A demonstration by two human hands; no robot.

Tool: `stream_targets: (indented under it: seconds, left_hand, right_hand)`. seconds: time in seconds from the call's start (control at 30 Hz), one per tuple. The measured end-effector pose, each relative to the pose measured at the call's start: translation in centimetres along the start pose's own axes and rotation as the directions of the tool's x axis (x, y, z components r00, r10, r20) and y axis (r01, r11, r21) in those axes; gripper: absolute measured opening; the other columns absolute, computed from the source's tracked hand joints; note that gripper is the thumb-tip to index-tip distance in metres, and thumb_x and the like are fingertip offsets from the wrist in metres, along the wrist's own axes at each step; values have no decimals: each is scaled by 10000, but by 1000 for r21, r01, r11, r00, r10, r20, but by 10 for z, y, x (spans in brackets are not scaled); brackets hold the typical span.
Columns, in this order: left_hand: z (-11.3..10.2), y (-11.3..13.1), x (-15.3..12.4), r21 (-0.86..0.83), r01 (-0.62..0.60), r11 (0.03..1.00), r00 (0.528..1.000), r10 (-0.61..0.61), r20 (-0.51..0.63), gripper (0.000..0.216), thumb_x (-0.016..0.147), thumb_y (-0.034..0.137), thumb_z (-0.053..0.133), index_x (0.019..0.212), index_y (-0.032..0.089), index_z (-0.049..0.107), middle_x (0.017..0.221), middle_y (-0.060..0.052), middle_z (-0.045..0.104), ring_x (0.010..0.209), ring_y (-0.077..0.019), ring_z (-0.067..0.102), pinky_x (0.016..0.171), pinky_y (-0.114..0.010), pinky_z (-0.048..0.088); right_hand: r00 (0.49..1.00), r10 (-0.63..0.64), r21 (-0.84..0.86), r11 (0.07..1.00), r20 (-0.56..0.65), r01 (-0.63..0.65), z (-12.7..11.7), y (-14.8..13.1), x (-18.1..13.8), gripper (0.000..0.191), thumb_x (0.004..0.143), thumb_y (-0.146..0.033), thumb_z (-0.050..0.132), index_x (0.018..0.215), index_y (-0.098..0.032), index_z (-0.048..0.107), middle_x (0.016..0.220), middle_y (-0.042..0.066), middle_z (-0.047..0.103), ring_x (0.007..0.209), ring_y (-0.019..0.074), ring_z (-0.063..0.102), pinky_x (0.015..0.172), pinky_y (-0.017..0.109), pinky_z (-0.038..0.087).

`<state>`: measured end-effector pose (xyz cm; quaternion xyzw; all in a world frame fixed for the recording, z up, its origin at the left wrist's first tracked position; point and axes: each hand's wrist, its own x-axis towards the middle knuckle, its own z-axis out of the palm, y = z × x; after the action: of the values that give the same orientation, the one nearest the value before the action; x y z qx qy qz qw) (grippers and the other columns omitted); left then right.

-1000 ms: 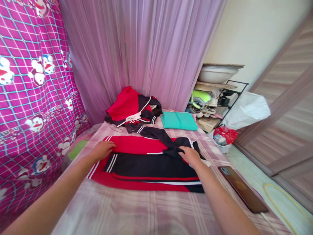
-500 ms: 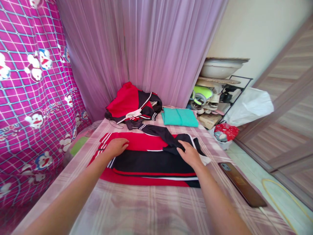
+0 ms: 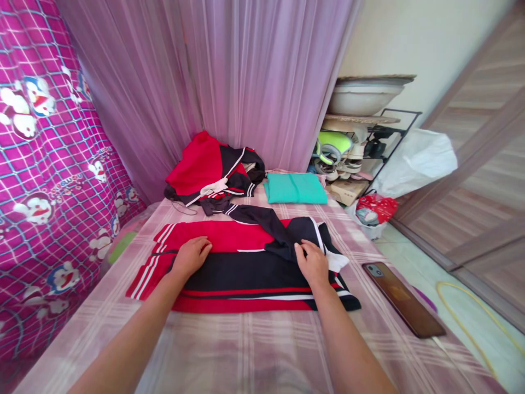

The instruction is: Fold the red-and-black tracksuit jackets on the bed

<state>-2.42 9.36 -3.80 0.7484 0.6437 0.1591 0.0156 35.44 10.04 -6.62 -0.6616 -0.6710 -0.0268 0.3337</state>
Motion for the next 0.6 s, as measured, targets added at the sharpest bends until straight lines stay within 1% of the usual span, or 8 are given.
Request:
stream_targets:
  seconds: [0.07,0.1,0.17,0.2,0.27,0.37,0.5,0.6]
  left_hand:
    - [-5,8,8,43,20,999,999,-21,27,366,939,378,400,1019,207,713,1150,-104,728,1093,-260,659,988,-393,497]
    - [-7,14,13,62,11,998,999,-13,37,367,942,366,395,1035,203,710,1141,-104,729,1079,-261,662,973,-392,502]
    - [-11,31,28,82,-47,996,998,43,42,358,942,339,399,1074,200,701,1156,-102,723,1087,-259,656,978,-391,494]
    - [-12,41,38,83,-84,993,996,81,39,352,939,326,409,1098,199,696,1172,-102,718,1103,-258,649,995,-391,483]
    - [-13,63,59,86,-143,986,989,140,36,348,924,296,439,1152,197,682,1192,-107,711,1126,-260,637,1020,-399,465]
    - [-9,98,93,95,-237,967,971,231,65,392,902,243,472,1258,226,634,1259,-89,680,1173,-244,610,1049,-396,442]
    - [5,139,131,168,-368,914,927,346,149,546,883,192,510,1424,266,491,1402,-97,578,1286,-262,522,1084,-423,397]
    - [20,161,153,183,-443,878,889,404,216,613,862,127,507,1448,302,459,1507,-99,471,1384,-289,415,1130,-481,322]
  right_hand:
    - [997,58,-4,998,53,-58,-2,-1,2,330,927,-409,489,917,-186,732,968,105,754,900,238,685,840,344,503]
    - [993,75,-3,997,87,-75,-3,-1,2,300,907,-399,529,988,-190,729,939,88,756,878,235,686,817,339,505]
    - [986,68,13,997,152,-71,-4,1,3,284,865,-337,588,1082,-214,723,959,62,756,890,229,685,816,333,505]
    - [982,47,32,998,185,-54,-4,2,4,278,850,-299,599,1085,-232,732,986,52,756,912,225,683,831,332,503]
    - [969,12,90,995,248,-35,-6,5,5,243,838,-250,598,1015,-266,765,1001,33,755,941,215,680,853,327,501]
    - [948,-19,211,976,319,-52,-9,11,7,212,831,-227,601,914,-285,788,978,17,757,940,201,684,856,319,507]
    - [912,-88,335,941,401,-56,-15,18,9,210,815,-218,610,889,-286,795,963,24,758,922,203,686,852,329,515]
    - [879,-150,397,916,454,-49,-20,22,10,208,810,-226,612,887,-280,798,950,31,762,909,210,678,860,344,513]
